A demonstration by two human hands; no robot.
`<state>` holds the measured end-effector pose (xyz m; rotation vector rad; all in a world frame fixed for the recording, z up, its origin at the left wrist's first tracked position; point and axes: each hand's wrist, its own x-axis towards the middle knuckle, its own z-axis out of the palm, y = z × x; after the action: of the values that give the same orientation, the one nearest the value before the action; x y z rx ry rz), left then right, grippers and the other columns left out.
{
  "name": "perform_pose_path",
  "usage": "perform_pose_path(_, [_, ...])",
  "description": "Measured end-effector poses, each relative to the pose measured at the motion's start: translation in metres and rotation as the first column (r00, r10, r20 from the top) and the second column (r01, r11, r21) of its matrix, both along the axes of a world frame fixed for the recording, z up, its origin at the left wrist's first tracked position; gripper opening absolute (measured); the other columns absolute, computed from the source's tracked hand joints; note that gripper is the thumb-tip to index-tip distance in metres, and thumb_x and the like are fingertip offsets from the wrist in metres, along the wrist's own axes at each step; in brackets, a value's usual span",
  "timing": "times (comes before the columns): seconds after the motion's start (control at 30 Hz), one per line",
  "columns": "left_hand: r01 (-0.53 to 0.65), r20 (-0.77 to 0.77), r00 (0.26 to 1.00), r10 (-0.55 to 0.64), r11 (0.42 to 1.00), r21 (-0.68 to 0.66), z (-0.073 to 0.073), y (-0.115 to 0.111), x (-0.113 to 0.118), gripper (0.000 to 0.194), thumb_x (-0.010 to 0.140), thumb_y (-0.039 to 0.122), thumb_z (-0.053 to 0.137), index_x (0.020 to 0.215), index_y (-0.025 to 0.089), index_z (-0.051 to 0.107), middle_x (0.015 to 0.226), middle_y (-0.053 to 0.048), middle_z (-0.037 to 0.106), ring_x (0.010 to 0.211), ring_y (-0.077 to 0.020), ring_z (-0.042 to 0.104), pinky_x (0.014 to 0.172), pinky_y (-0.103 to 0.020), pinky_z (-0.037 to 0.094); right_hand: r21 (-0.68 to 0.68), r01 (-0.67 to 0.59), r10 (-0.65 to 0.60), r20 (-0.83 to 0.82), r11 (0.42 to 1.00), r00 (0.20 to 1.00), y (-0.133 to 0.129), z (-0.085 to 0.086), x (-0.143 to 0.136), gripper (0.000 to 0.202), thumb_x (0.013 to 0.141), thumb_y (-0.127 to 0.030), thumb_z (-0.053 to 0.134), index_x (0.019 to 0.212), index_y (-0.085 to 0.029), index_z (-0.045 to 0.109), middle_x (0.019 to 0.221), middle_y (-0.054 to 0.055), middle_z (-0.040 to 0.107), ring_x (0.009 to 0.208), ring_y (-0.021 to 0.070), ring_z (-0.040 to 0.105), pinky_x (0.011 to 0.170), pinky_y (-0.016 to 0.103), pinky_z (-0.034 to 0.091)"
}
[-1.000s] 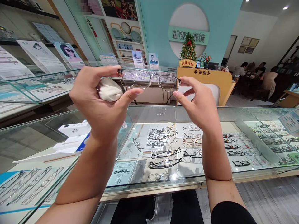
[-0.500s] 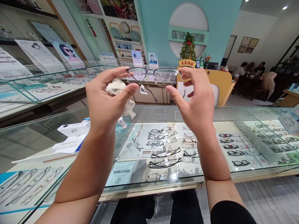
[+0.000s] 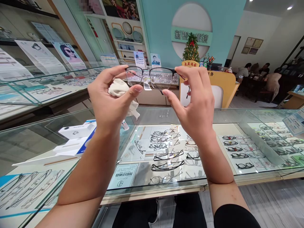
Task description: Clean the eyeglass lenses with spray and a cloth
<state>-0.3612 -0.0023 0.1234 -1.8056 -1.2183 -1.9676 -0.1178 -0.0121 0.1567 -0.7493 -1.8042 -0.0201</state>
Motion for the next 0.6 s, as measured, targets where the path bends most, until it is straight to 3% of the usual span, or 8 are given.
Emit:
perform_pose_path(0.17, [-0.076,0.031,0.997,0.072,0.988,0.133,0.0,-0.002,0.006,0.073,0.078,0.079,0.078,0.132,0.032,0.065,0.134,-0.005,0.071,0.132,-0.0353,0.065,0.111,-0.061,0.054,-0.01,-0.023,0.024,0.015,1.0,1.0,0.003,-0.003,-0.002,0.041,0.102,-0.048,0.062,0.141,-0.035,0.055,0.155,0.012,0.056,0.14,0.0339,0.058,0.096,0.048,0.065])
perform_pose_path(0.37, [-0.313,0.029,0.948,0.316,0.919,0.24,-0.003,-0.015,0.017,0.062,0.084,0.073,0.077,0.134,0.038,0.064,0.131,-0.005,0.073,0.131,-0.0342,0.065,0.107,-0.059,0.057,-0.105,-0.113,0.117,0.033,0.988,0.993,0.015,-0.003,-0.001,0.048,0.105,-0.058,0.049,0.151,-0.043,0.048,0.155,0.006,0.06,0.144,0.0315,0.059,0.094,0.045,0.065])
perform_pose_path(0.6, [-0.307,0.03,0.95,0.31,0.917,0.255,-0.005,-0.016,0.018,0.061,0.086,0.068,0.077,0.137,0.039,0.062,0.137,-0.005,0.07,0.138,-0.0345,0.06,0.112,-0.062,0.053,-0.172,-0.199,0.193,-0.049,0.965,0.98,0.018,0.001,0.0,0.043,0.108,-0.058,0.042,0.143,-0.038,0.057,0.149,0.006,0.066,0.145,0.0301,0.06,0.09,0.043,0.066])
